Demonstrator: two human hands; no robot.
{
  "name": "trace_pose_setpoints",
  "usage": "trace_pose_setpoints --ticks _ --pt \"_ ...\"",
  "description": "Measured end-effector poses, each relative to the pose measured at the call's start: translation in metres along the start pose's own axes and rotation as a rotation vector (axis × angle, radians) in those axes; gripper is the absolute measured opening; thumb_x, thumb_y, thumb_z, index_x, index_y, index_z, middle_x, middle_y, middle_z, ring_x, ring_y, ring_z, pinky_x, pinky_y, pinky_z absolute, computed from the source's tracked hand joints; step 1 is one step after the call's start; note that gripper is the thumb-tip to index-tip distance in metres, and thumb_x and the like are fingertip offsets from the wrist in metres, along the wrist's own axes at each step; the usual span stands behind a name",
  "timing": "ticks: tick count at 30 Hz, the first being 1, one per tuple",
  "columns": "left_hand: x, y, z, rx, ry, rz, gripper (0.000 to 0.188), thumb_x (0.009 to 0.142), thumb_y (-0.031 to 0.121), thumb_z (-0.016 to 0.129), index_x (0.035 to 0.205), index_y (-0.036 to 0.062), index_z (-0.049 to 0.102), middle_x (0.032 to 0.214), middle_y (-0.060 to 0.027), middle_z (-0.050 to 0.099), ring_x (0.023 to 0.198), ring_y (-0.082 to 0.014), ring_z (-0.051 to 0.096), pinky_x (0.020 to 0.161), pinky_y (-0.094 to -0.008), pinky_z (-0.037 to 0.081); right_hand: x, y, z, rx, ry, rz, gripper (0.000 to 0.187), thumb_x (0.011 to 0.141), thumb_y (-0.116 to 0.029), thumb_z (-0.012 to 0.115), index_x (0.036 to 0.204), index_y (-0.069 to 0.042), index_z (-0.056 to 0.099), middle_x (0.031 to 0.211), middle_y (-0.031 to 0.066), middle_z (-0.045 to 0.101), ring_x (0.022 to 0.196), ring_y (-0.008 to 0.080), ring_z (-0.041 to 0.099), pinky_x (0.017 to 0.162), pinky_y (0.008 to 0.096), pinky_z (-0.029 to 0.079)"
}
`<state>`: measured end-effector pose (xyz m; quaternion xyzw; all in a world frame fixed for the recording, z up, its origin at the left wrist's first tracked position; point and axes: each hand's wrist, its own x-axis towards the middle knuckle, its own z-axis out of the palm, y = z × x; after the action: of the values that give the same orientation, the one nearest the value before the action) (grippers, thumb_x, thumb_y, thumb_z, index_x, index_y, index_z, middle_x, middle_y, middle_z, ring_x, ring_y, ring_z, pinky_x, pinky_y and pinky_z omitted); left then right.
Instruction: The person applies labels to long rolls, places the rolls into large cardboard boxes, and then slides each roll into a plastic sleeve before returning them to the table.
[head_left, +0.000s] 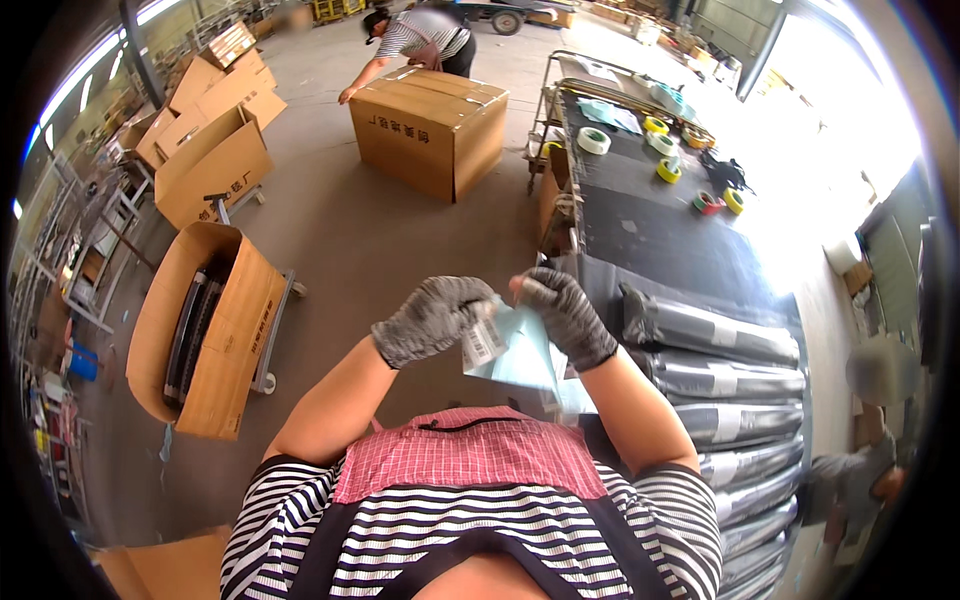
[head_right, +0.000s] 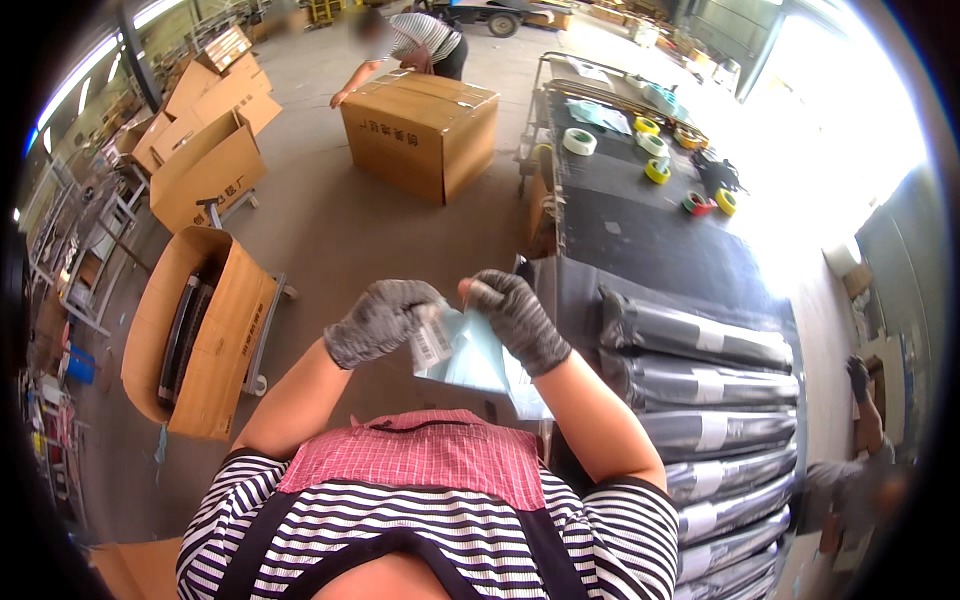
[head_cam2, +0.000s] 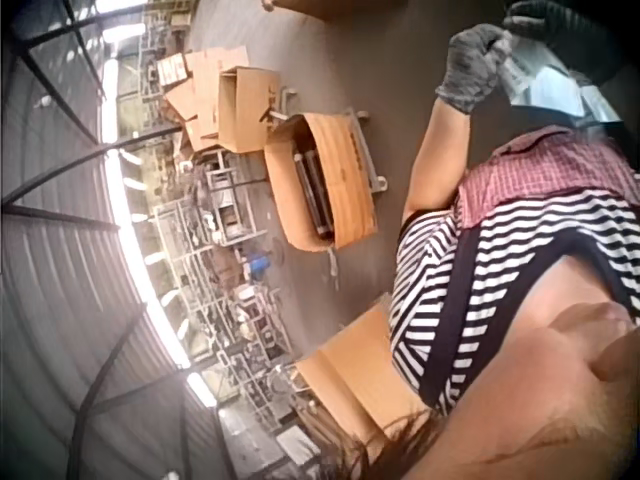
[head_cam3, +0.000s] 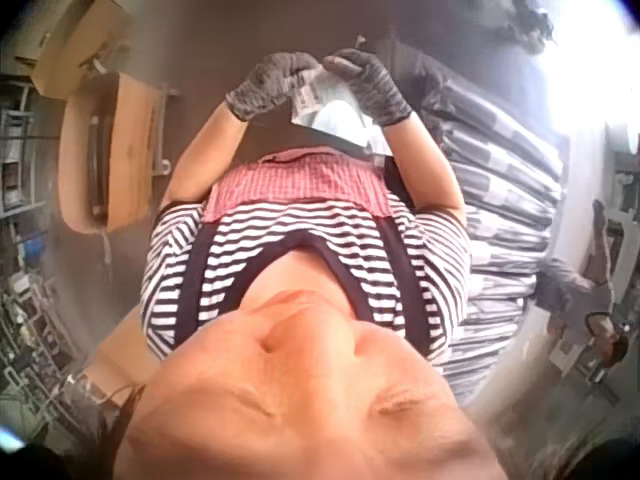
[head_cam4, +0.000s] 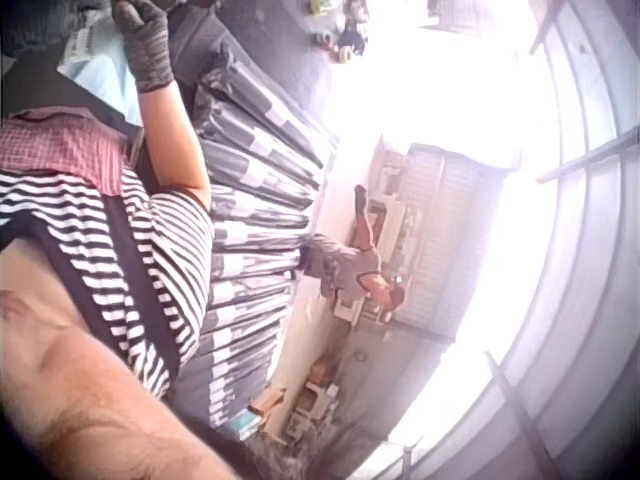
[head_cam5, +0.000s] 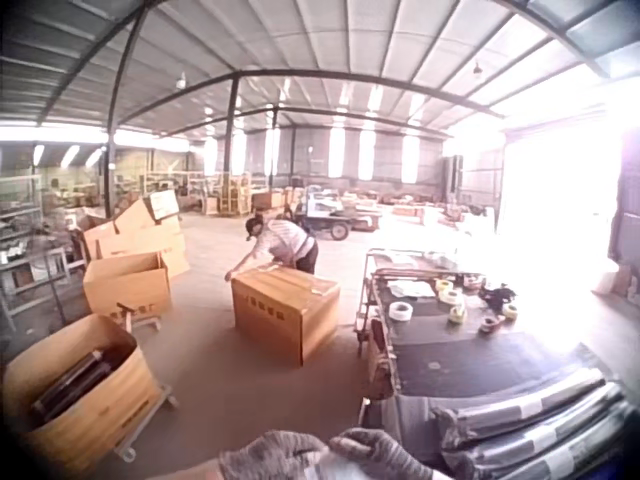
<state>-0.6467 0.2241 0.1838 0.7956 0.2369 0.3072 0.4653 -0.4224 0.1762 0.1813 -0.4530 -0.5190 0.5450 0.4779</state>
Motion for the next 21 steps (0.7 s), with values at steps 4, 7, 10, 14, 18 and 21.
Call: trace_pose_setpoints --ticks 4,7,10,14,18,21 --pt "0.022 -0.047 -0.067 -0.043 0.350 -0.038 0.021 0.096 0.019 0.063 0.101 -0.0012 0.065 0.089 -0.0048 0.066 0.084 -0.0125 0.060 0.079 -0.0283 0.050 0.115 0.016 -0.029 -0.112 0.191 -0.059 0.019 0.096 -0.022 0.062 0.092 -0.004 0.068 0.079 0.0001 0.062 0.073 0.0086 0.055 0.067 0.0265 0.046" --pt "0.043 -0.100 -0.118 -0.114 0.666 -0.200 0.029 0.095 0.026 0.064 0.105 -0.0012 0.065 0.095 -0.0034 0.066 0.088 -0.0134 0.060 0.082 -0.0291 0.049 0.186 0.002 -0.038 -0.013 0.296 -0.132 0.024 0.097 -0.031 0.062 0.094 -0.007 0.065 0.080 0.0001 0.060 0.071 0.0103 0.055 0.065 0.0257 0.045" --pt "0.073 -0.143 -0.162 -0.037 0.800 -0.158 0.025 0.095 0.024 0.064 0.103 -0.0003 0.067 0.094 -0.0050 0.067 0.086 -0.0132 0.060 0.079 -0.0295 0.050 0.248 0.020 -0.059 0.147 0.392 -0.103 0.027 0.094 -0.035 0.067 0.098 -0.009 0.064 0.083 -0.0001 0.059 0.074 0.0108 0.055 0.066 0.0272 0.046" --pt "0.095 -0.225 -0.251 0.086 0.815 -0.242 0.026 0.094 0.023 0.064 0.104 -0.0007 0.067 0.094 -0.0064 0.067 0.086 -0.0139 0.060 0.078 -0.0303 0.050 0.310 0.084 -0.036 0.582 0.445 -0.138 0.024 0.088 -0.017 0.068 0.107 -0.008 0.058 0.090 0.0005 0.058 0.082 0.0123 0.058 0.071 0.0280 0.051" --pt "0.140 -0.306 -0.320 -0.281 0.773 -0.307 0.029 0.096 0.029 0.066 0.103 0.0015 0.067 0.094 -0.0020 0.066 0.083 -0.0108 0.059 0.077 -0.0277 0.050 0.289 0.143 -0.029 -0.076 0.064 0.412 0.038 0.098 -0.032 0.063 0.121 -0.002 0.062 0.113 0.0063 0.066 0.106 0.0160 0.061 0.092 0.0307 0.050" --pt "0.193 -0.351 -0.361 -0.265 0.676 -0.286 0.025 0.097 0.027 0.064 0.103 0.0032 0.067 0.093 0.0006 0.066 0.082 -0.0091 0.058 0.075 -0.0268 0.050 0.295 0.095 -0.031 0.326 0.104 0.545 0.048 0.102 -0.039 0.053 0.133 -0.003 0.056 0.132 0.0078 0.060 0.121 0.0159 0.054 0.104 0.0303 0.043"
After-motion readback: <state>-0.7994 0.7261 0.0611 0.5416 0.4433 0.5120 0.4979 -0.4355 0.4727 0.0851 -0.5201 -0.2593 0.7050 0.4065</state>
